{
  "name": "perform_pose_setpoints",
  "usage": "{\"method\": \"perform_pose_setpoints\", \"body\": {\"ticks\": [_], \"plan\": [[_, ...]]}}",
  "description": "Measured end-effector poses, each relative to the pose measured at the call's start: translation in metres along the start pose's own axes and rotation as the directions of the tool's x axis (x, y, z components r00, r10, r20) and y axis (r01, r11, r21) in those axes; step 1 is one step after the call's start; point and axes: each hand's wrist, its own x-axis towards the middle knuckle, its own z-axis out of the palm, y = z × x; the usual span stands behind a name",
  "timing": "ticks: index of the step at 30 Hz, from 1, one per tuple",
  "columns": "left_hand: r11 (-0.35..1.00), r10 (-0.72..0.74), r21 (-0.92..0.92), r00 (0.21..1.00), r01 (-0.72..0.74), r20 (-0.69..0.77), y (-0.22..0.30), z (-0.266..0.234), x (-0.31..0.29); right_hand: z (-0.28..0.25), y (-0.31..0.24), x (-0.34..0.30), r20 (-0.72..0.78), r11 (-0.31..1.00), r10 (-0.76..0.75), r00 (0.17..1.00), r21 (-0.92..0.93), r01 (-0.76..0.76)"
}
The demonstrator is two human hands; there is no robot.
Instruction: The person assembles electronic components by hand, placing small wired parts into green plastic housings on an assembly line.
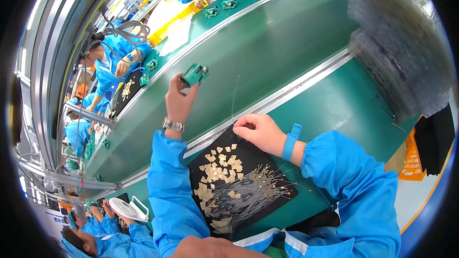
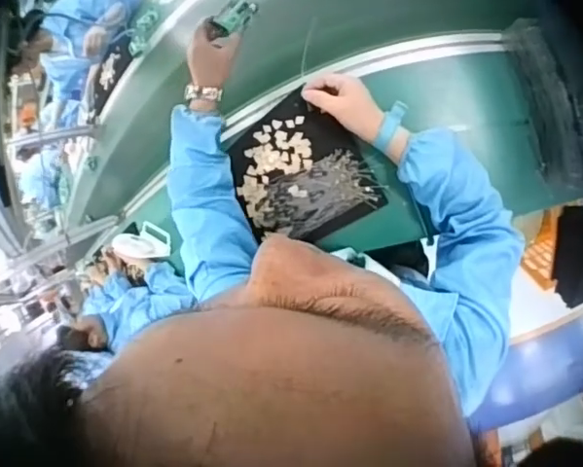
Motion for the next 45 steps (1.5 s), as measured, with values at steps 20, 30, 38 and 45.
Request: {"method": "perform_pose_setpoints", "body": {"ticks": [20,30,38,45], "plan": [[0.919,0.114,-0.395,0.946,0.016,0.304,0.079,-0.095,-0.081,-0.004,0.021,0.003,-0.058,0.989,-0.130,0.990,-0.075,0.125],[0.385,0.779,-0.762,0.626,-0.520,-0.033,0.245,-0.186,-0.269,-0.003,0.021,0.009,0.060,0.987,-0.148,0.987,-0.062,0.151],[0.358,0.730,-0.781,0.675,-0.512,-0.108,0.250,-0.180,-0.309,-0.004,0.018,0.004,0.087,0.981,-0.157,0.984,-0.098,0.165],[0.659,0.553,-0.637,0.832,-0.401,0.049,0.197,-0.209,-0.292,-0.001,0.011,-0.001,0.102,0.983,-0.159,0.982,-0.078,0.167]]}}
